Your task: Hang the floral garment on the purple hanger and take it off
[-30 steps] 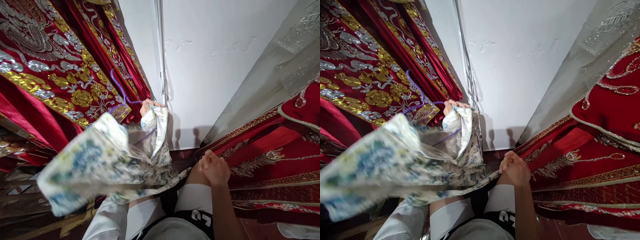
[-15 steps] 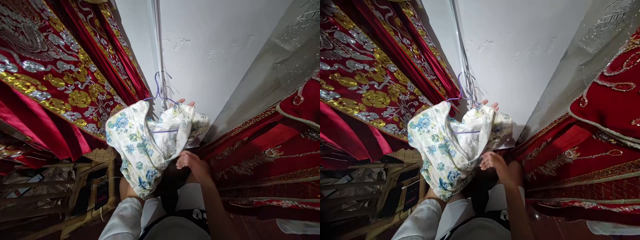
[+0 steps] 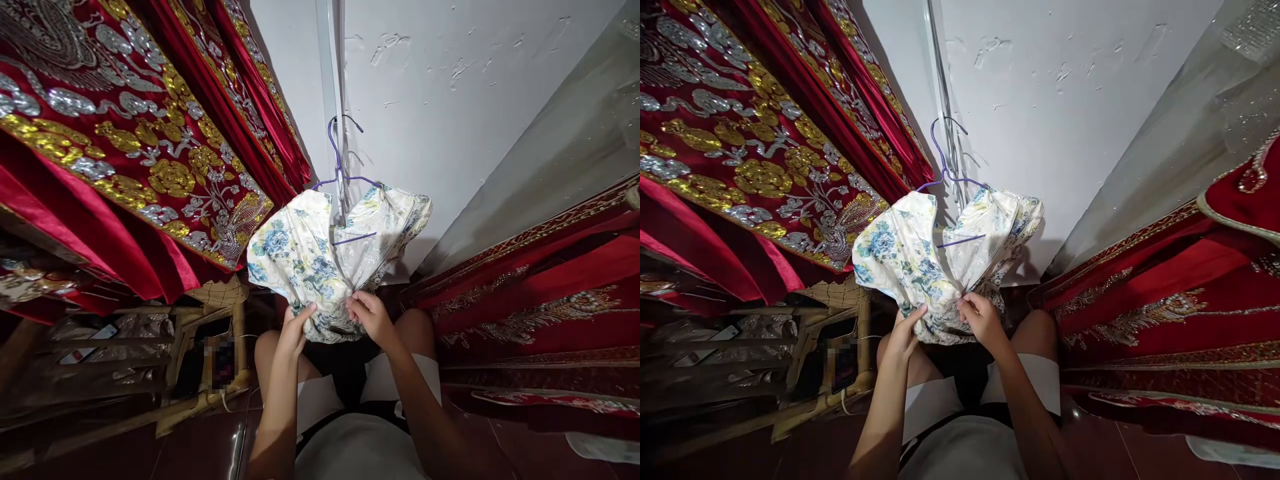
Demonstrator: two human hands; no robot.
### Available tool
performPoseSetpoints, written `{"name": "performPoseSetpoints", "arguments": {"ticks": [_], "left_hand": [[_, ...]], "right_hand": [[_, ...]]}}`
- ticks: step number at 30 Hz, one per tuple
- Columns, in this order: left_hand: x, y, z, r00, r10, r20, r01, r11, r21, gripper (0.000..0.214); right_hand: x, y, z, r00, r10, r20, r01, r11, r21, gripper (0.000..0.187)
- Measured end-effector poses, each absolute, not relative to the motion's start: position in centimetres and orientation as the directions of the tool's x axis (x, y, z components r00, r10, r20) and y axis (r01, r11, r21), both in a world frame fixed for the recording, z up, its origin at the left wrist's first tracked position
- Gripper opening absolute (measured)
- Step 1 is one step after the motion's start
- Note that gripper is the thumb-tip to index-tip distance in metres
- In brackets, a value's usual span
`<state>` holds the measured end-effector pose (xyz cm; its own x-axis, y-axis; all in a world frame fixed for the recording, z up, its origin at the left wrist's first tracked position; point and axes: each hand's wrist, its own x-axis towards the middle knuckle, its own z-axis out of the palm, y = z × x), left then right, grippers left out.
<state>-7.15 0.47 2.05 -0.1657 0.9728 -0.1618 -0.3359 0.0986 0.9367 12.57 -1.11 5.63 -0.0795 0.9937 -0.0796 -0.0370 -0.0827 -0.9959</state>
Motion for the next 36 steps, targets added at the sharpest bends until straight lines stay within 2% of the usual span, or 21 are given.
{"name": "performPoseSetpoints", "arguments": {"ticks": [2,3,4,5,6,8,10,13,17,22,25,27,29,33,34,36], "left_hand": [[-6.6,0.8,2.3,-0.419,0.905,-0.075,-0.203,-0.012,0.979,0.052],[-6.2,0.8,2.3,-0.545,0.837,0.038,-0.09,-0.103,0.991,0.056],[-5.7,0.7,2.3,-0.604,0.781,0.158,0.031,-0.175,0.984,0.059],[-5.1,0.6,2.3,-0.582,0.772,0.256,0.133,-0.22,0.966,0.06],[-4.5,0.5,2.2,-0.49,0.812,0.318,0.203,-0.249,0.947,0.056],[-3.0,0.3,2.3,-0.188,0.922,0.339,0.252,-0.288,0.924,0.032],[-1.5,0.3,2.5,0.008,0.948,0.319,0.253,-0.311,0.916,0.012],[0.3,0.3,2.8,0.025,0.931,0.364,0.297,-0.354,0.887,0.02],[1.3,0.3,1.8,0.182,0.91,0.372,0.39,-0.414,0.823,0.025],[-0.1,2.0,1.7,0.351,0.895,0.276,0.48,-0.425,0.768,0.017],[-1.5,4.6,6.0,0.316,0.855,0.412,0.364,-0.51,0.779,0.008],[-2.0,6.5,10.4,0.16,0.798,0.581,0.296,-0.6,0.743,0.023],[-1.9,8.4,14.8,0.087,0.725,0.684,0.347,-0.665,0.661,0.028],[-1.1,10.7,20.1,0.22,0.623,0.751,0.477,-0.74,0.475,0.02],[-1.2,11.2,20.5,0.214,0.606,0.766,0.494,-0.744,0.451,0.021],[-2.5,12.3,20.1,0.094,0.587,0.804,0.511,-0.721,0.468,0.021]], "right_hand": [[12.3,-1.1,6.1,-0.056,0.993,-0.105,-0.067,-0.109,-0.992,0.038],[12.2,-1.1,6.2,-0.049,0.992,-0.12,-0.073,-0.123,-0.99,0.038],[12.0,-1.2,6.3,-0.047,0.99,-0.135,-0.071,-0.138,-0.988,0.037],[11.9,-1.2,6.4,-0.054,0.987,-0.151,-0.064,-0.155,-0.986,0.036],[11.9,-1.1,6.6,-0.068,0.984,-0.164,-0.057,-0.168,-0.984,0.035],[11.8,-0.6,7.0,-0.115,0.979,-0.168,-0.052,-0.175,-0.983,0.032],[12.1,0.5,8.2,-0.168,0.974,-0.149,-0.052,-0.16,-0.986,0.028],[13.2,3.8,11.9,-0.16,0.98,-0.115,-0.067,-0.127,-0.99,0.02],[14.9,9.3,18.7,0.029,0.997,-0.07,-0.135,-0.066,-0.989,0.016],[14.5,11.4,22.8,0.058,0.99,0.13,-0.183,0.139,-0.973,0.022],[13.8,10.2,22.1,0.012,0.991,0.13,-0.151,0.13,-0.98,0.026],[13.5,9.4,21.3,-0.006,0.991,0.137,-0.118,0.136,-0.984,0.027],[13.4,9.0,20.7,-0.028,0.981,0.194,-0.081,0.191,-0.978,0.025],[13.5,9.4,19.4,-0.005,0.954,0.298,0.058,0.298,-0.953,0.022],[13.5,9.6,18.8,0.021,0.955,0.295,0.11,0.291,-0.95,0.023],[13.5,9.8,17.4,0.049,0.965,0.257,0.206,0.242,-0.948,0.025]]}}
